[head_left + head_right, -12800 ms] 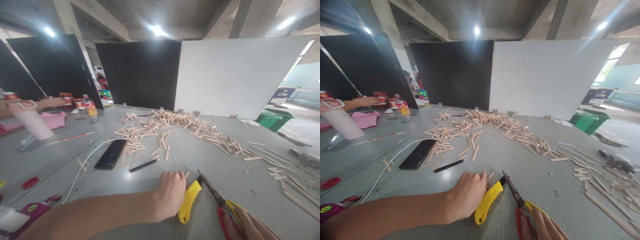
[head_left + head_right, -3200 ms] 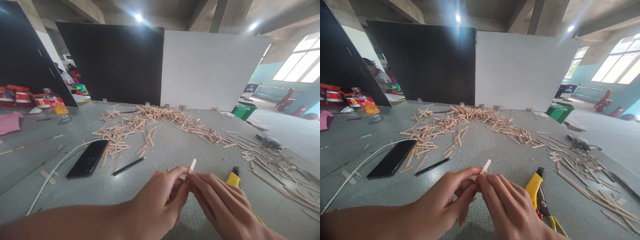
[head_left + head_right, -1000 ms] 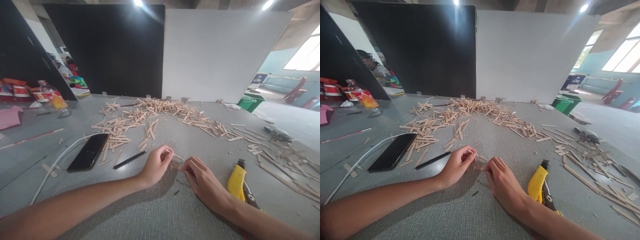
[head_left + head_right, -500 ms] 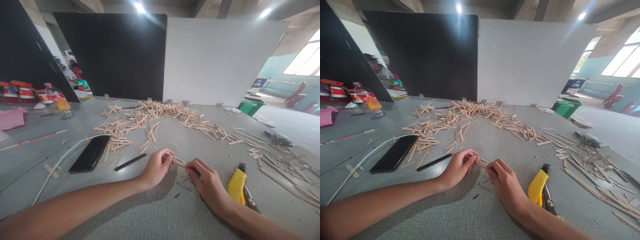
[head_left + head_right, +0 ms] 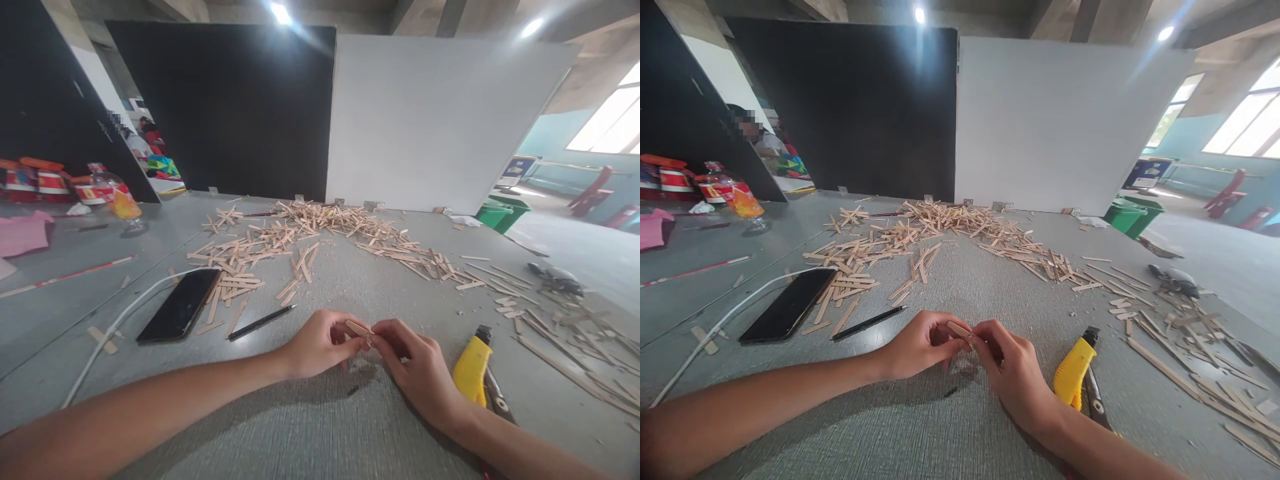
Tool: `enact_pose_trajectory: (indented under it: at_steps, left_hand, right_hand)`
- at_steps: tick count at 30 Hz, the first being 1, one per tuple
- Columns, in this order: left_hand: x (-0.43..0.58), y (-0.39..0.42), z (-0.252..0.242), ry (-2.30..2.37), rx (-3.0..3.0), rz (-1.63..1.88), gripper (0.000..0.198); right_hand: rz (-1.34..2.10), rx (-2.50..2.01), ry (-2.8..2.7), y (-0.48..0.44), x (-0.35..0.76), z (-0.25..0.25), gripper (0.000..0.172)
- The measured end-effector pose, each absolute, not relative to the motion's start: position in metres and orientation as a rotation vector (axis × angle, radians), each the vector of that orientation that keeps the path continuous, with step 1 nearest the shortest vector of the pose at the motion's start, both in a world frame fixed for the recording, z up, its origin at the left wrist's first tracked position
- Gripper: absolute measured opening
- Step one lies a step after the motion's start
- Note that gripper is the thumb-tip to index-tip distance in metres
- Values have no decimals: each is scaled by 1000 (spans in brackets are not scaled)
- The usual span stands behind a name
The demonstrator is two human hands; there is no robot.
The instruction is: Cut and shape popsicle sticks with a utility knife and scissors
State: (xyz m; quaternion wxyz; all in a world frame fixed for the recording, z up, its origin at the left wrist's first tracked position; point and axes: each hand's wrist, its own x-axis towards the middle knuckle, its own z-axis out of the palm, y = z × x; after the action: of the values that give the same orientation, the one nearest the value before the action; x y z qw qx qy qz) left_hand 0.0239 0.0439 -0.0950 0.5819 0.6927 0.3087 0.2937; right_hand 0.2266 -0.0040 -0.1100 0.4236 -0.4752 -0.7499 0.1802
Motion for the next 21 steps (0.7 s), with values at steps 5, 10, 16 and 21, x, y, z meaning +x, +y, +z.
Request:
enact_pose_trajectory:
  at_steps: [5, 10, 16, 21]
  left_hand:
    - [23, 47, -100, 751, 1599, 761, 37]
    - [22, 51, -102, 815, 1576, 871, 40]
    - [23, 50, -105, 925, 1565, 963, 39]
    - [21, 53, -108, 1047, 1518, 1048, 37]
  right_hand:
    - [507, -1233, -1818, -4, 228, -110, 18]
    - [538, -1393, -1718, 1, 229, -110, 24]
    - [588, -1411, -1814, 5, 230, -113, 31]
    - [360, -1496, -1622, 6, 235, -113, 27]
